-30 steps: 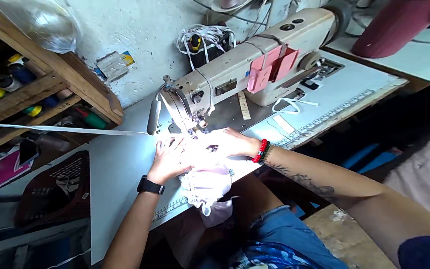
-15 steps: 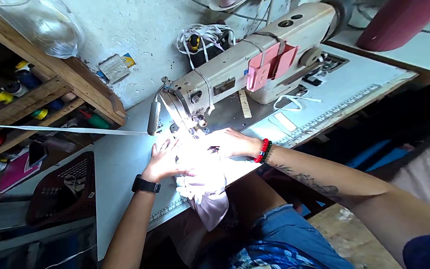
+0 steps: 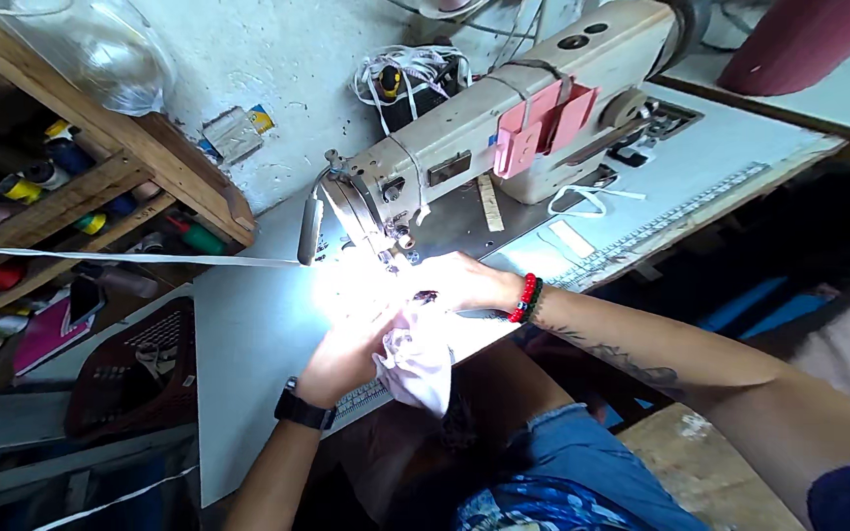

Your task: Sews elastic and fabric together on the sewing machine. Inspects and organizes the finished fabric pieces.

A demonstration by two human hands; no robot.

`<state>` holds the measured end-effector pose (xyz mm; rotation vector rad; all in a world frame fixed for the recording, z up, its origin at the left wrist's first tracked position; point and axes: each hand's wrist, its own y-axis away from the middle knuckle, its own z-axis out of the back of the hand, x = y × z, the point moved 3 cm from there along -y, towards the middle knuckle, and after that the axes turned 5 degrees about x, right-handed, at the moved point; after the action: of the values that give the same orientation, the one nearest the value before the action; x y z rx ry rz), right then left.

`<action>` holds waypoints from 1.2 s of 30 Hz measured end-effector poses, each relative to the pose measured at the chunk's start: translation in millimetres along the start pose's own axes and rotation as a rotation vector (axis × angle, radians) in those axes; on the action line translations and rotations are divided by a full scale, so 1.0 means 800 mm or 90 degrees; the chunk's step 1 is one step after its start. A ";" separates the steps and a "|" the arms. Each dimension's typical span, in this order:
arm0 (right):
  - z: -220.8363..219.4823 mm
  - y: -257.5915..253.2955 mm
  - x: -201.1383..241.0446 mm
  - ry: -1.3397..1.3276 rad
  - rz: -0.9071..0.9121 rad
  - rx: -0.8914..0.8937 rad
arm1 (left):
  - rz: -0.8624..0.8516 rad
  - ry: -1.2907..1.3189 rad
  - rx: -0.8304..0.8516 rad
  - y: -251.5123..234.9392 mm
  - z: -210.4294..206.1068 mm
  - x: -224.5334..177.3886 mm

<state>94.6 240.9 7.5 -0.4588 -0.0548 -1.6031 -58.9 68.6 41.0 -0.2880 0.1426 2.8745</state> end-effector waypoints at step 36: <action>-0.005 -0.001 0.003 0.142 -0.121 0.052 | 0.022 -0.013 -0.135 -0.042 -0.048 -0.016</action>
<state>92.8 237.5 4.3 -0.2149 0.0057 -1.8231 -31.3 93.6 3.6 -0.2987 -0.1635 2.9288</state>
